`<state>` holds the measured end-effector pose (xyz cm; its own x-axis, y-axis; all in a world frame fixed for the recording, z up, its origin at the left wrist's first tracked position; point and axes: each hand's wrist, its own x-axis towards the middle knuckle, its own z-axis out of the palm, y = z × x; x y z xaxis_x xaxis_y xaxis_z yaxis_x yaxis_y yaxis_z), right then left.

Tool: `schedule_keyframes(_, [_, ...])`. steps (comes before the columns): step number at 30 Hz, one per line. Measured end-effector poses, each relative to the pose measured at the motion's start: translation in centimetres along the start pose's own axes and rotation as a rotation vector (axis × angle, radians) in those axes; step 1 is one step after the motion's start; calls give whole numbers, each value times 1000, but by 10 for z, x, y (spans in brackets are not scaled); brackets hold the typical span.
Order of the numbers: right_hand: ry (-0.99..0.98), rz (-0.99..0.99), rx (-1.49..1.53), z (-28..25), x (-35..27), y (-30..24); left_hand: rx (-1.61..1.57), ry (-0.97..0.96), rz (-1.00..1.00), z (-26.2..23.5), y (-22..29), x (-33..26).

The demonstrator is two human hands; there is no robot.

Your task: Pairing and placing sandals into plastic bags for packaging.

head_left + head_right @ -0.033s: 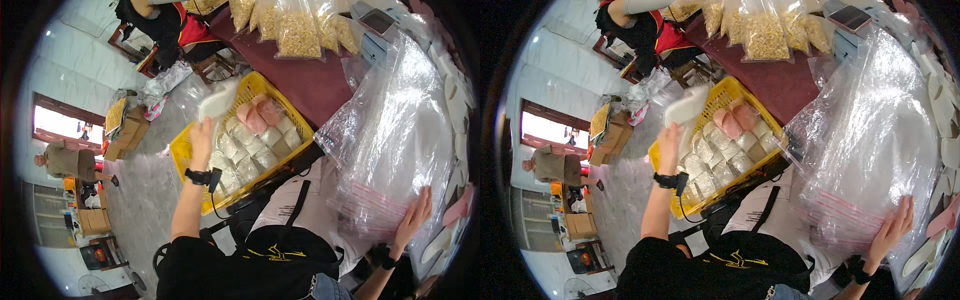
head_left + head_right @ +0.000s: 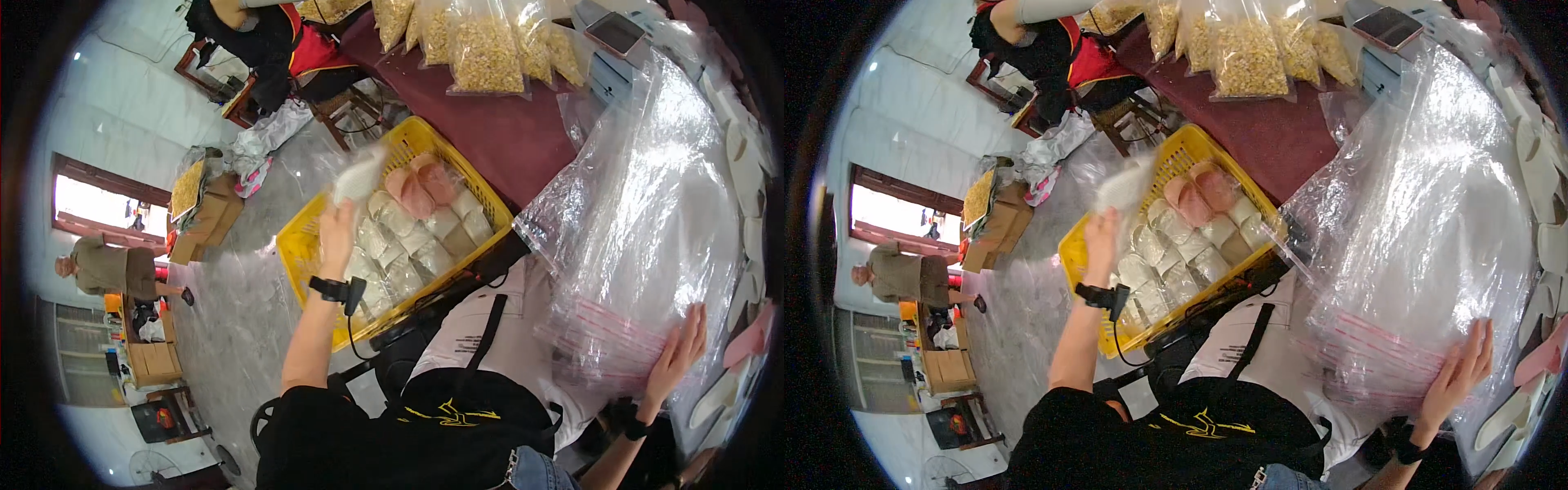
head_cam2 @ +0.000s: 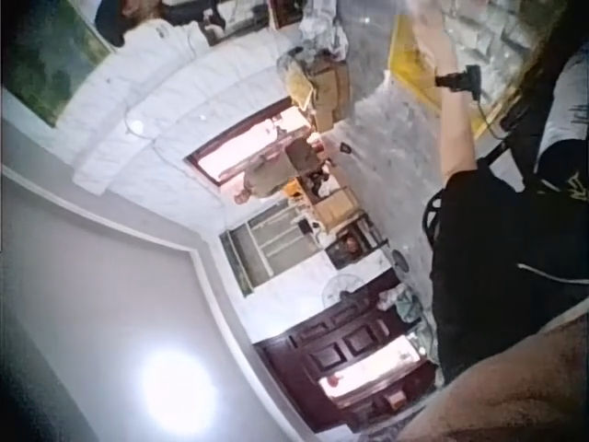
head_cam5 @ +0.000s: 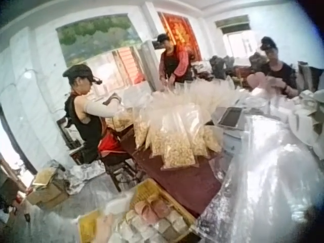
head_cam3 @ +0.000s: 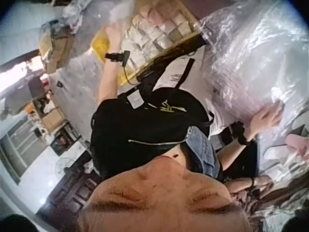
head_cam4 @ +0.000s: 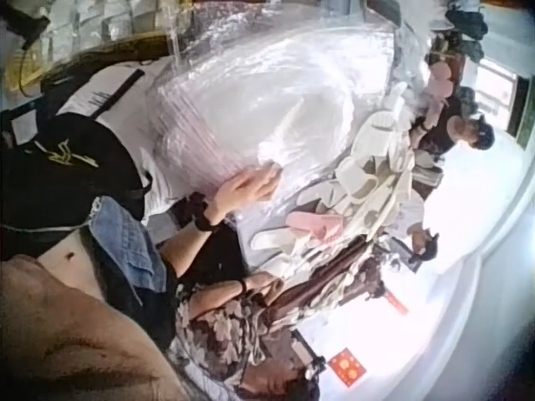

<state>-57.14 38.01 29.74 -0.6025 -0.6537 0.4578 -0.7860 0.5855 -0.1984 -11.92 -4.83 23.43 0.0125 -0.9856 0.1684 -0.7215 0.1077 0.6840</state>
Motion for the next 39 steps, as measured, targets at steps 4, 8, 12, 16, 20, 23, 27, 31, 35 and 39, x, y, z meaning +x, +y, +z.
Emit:
schedule_keyframes(4, [-1, -20, 80, 7, 6, -1, 535, -498, 249, 62, -161, -36])
schedule_keyframes(8, [-19, -8, -47, 0, 2, 7, 544, -975, 435, 114, -155, -86])
schedule_keyframes(12, [-60, -3, -56, 0, 6, 1, 330, -1334, 168, 105, -161, -68])
schedule_keyframes(16, [-74, -10, -72, 3, 3, 9, 342, -1382, 231, 106, -139, -57])
schedule_keyframes(20, [-88, -11, -101, -2, 3, 6, 712, -1468, 537, 132, -158, -56])
schedule_keyframes(23, [-74, -8, -101, 2, 1, 8, 682, -1549, 381, 162, -188, -55])
schedule_keyframes(27, [-52, 42, -111, 0, 1, 2, 668, -1561, 421, 188, -213, -51])
schedule_keyframes(31, [-31, 65, -29, 7, 8, -13, 533, -1567, 303, 161, -218, -34])
schedule_keyframes(35, [-19, 90, -31, -6, 8, -11, 463, -1554, 106, 163, -123, -34])
schedule_keyframes(39, [29, 68, -11, -6, 12, -18, 181, -1298, -87, 137, -79, -20])
